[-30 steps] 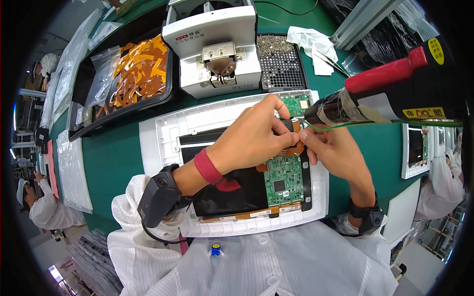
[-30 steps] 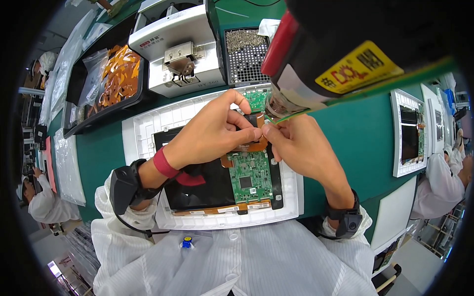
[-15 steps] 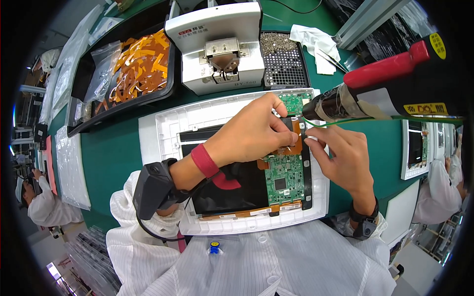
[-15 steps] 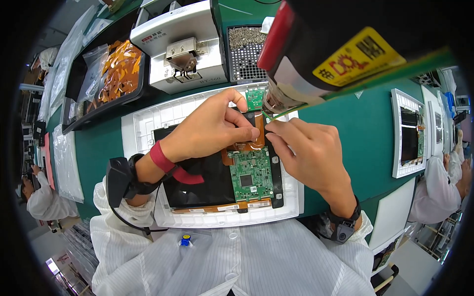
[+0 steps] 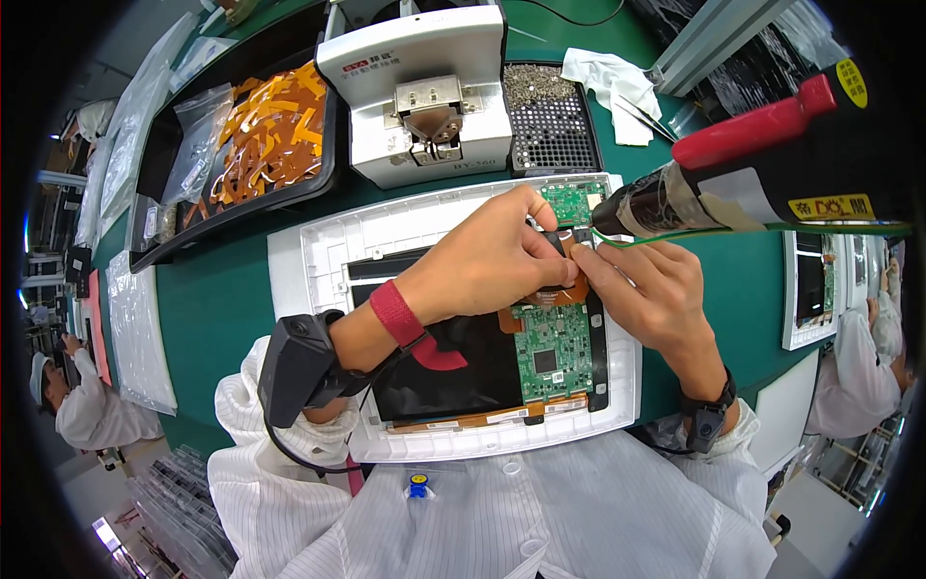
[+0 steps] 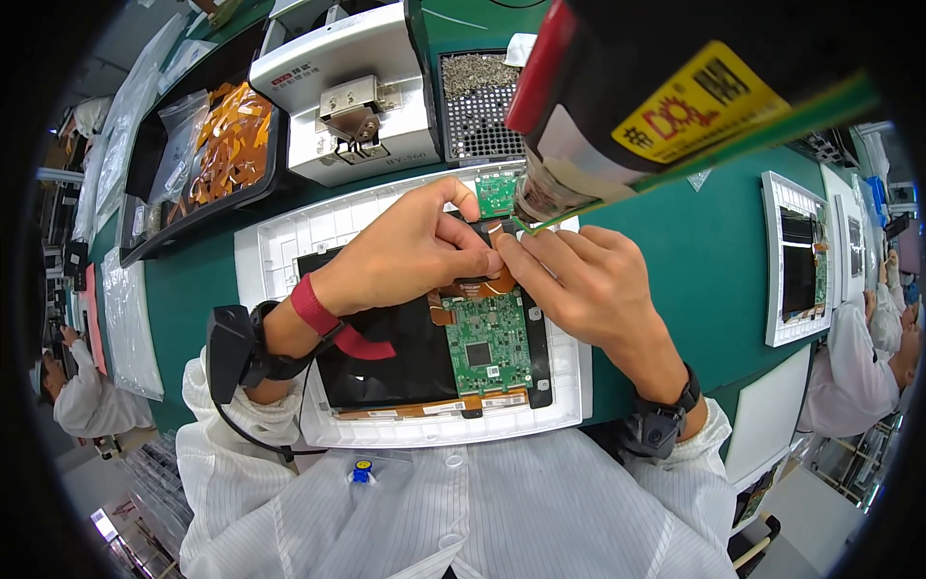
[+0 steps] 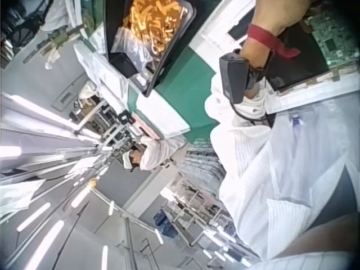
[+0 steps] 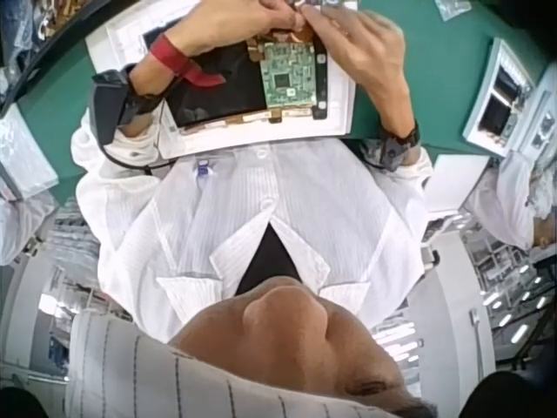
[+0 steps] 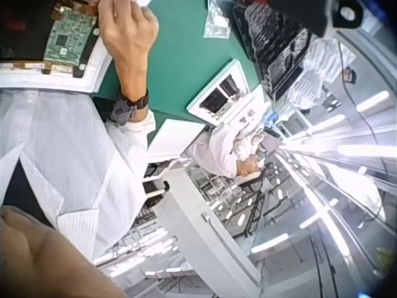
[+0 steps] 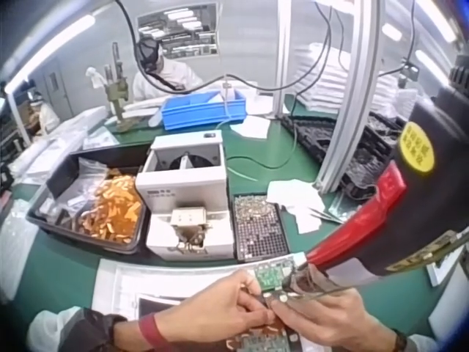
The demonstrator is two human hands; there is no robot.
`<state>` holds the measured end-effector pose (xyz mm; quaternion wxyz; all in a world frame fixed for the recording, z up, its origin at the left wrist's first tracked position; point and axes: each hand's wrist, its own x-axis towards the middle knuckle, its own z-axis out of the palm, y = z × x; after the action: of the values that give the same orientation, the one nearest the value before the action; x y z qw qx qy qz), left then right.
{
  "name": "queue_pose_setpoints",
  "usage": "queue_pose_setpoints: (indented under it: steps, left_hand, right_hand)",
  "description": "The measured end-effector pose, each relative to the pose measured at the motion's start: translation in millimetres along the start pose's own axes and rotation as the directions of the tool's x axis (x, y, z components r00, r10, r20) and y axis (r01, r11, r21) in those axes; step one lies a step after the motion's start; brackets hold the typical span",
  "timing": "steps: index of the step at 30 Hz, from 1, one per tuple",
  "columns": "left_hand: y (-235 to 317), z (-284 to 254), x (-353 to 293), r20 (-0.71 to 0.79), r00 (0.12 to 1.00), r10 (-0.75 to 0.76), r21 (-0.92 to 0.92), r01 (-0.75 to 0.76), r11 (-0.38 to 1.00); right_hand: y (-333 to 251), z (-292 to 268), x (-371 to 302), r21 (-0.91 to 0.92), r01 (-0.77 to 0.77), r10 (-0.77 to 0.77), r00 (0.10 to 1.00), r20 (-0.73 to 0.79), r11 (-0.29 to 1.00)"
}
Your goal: The person connects ribbon cables to a circuit board on a screen assembly by hand, applies a strip of tape over the connections, and uses a heat gun. They then lift the assembly, place it on a stack, and pick up a new circuit board from a tray.
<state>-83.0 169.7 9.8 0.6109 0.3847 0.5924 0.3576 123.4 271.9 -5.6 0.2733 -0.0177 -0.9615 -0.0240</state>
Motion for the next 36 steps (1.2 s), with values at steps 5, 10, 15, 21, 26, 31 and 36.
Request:
queue_pose_setpoints:
  steps: [5, 10, 15, 21, 26, 31, 36]
  left_hand:
    - [3, -1, 0, 0.007, 1.0, -0.026, -0.019, 0.026, 0.999]
    - [6, -2, -8, -0.113, 0.982, 0.154, 0.216, -0.127, 0.968]
    - [11, -5, -18, -0.215, 0.904, 0.37, 0.486, -0.229, 0.843]
    - [5, -15, -23, -0.2, 0.89, 0.41, 0.556, -0.241, 0.795]
    - [2, -16, -24, -0.209, 0.89, 0.405, 0.562, -0.229, 0.794]
    - [1, -15, -22, -0.204, 0.894, 0.399, 0.573, -0.222, 0.789]
    - [0, -15, -22, -0.2, 0.89, 0.41, 0.59, -0.225, 0.775]
  right_hand:
    - [2, 3, 0, 0.009, 0.013, -0.013, 0.999, -0.029, 1.0]
    - [5, 4, 1, -0.027, 0.011, -0.011, 1.0, -0.022, 1.0]
    - [6, 8, 3, -0.023, -0.016, 0.016, 0.999, -0.035, 1.0]
    - [7, 8, 5, 0.004, -0.05, 0.05, 0.999, 0.01, 0.999]
    - [5, 10, 6, 0.018, -0.07, 0.07, 0.998, -0.008, 0.997]
    - [6, 13, 6, 0.033, -0.076, 0.077, 0.996, -0.037, 0.997]
    - [6, 11, 7, 0.032, -0.075, 0.076, 0.997, -0.012, 0.997]
